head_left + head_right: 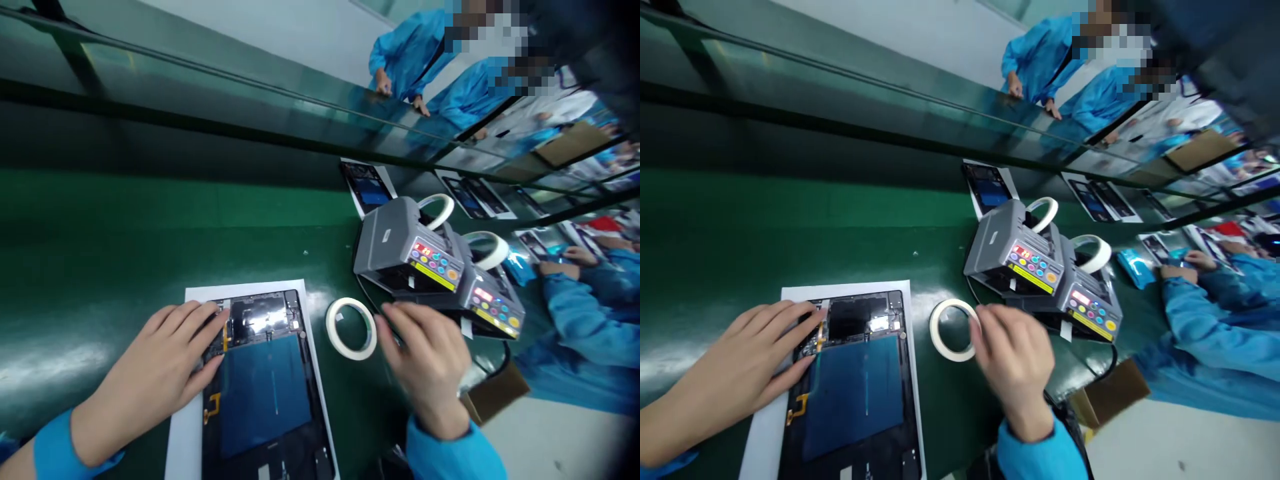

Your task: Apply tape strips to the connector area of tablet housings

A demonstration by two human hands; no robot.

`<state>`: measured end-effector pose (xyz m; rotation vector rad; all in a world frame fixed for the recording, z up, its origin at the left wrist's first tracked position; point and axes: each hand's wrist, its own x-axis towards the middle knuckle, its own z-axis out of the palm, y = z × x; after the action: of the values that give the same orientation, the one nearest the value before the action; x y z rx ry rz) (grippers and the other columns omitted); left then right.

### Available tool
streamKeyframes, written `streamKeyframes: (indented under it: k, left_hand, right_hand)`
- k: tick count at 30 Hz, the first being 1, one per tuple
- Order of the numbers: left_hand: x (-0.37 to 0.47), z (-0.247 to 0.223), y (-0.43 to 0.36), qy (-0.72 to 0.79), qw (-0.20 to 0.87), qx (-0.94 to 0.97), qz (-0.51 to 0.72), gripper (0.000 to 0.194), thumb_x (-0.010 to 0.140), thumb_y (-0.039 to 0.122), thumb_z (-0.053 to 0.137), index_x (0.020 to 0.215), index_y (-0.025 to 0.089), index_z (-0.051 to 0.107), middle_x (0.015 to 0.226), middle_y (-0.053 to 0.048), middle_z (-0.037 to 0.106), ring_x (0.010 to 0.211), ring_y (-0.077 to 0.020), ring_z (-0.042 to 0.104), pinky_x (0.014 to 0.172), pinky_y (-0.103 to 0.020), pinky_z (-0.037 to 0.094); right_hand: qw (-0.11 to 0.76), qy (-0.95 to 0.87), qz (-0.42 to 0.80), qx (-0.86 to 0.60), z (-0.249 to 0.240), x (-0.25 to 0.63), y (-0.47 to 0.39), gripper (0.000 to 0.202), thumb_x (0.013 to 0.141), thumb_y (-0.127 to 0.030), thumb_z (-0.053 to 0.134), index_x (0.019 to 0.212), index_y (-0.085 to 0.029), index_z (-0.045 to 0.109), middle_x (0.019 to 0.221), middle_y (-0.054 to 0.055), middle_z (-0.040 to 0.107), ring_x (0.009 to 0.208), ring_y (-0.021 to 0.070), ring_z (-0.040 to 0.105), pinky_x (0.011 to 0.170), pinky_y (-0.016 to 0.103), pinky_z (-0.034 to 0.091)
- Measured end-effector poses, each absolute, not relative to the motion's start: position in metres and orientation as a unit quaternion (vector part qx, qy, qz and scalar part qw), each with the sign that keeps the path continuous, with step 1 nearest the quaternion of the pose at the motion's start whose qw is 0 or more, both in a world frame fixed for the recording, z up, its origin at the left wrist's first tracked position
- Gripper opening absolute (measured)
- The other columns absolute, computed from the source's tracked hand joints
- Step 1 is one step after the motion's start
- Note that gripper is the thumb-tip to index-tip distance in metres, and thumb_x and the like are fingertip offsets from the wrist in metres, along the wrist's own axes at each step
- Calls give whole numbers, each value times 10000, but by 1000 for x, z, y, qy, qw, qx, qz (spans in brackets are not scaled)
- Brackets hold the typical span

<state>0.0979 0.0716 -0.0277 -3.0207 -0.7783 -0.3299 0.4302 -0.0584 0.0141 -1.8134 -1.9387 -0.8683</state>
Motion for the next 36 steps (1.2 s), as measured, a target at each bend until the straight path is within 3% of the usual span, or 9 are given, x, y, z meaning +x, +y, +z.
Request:
streamKeyframes:
  k: [5,12,14,17,21,25,36]
  left_hand:
    - [101,-23,74,-245,20,-963,-114,414,977,380,364,1294,201,563,1309,-77,568,1067,-317,537,854,-450,411]
    - [101,-24,79,-242,18,-959,-146,357,949,359,442,1237,222,602,1260,-61,610,1043,-293,570,856,-426,441]
    - [103,-19,74,-249,22,-959,-133,347,944,341,451,1218,197,608,1249,-83,609,1055,-298,566,859,-430,449]
    - [116,-6,62,-259,27,-958,-119,305,951,276,433,1151,150,625,1189,-122,614,1068,-303,557,869,-446,460]
    - [154,8,44,-254,-26,-961,-102,216,920,266,515,1024,122,637,997,-114,629,908,-278,595,762,-432,516]
    - [190,6,39,-280,-85,-954,-70,127,874,246,587,921,137,630,825,-61,606,732,-244,593,642,-414,537]
    - [214,-9,47,-305,-153,-937,-73,153,915,174,491,819,166,609,767,-26,592,697,-206,584,646,-351,515]
  right_hand:
    - [93,-625,-419,-652,4,497,-50,233,796,-222,696,1006,-134,645,897,76,667,779,191,564,676,318,423]
    - [131,-636,-431,-626,14,493,-45,59,795,-155,683,831,-166,637,786,45,643,716,171,526,638,317,398]
    - [187,-665,-376,-617,20,475,-50,94,788,-128,682,856,-161,626,815,54,638,743,170,542,656,311,422]
    - [270,-761,-174,-564,22,439,-48,122,811,-105,644,914,-162,611,877,58,636,793,157,561,697,290,454]
    - [239,-825,-3,-512,6,406,-29,92,896,-214,562,959,-172,613,919,47,647,809,169,564,704,314,456]
    - [224,-826,38,-516,-20,404,-15,198,926,-267,514,1067,-164,606,1003,64,649,861,190,568,713,331,461]
    - [209,-830,77,-512,-28,410,-17,323,936,-342,494,1187,-158,581,1075,85,617,938,218,528,774,377,447]
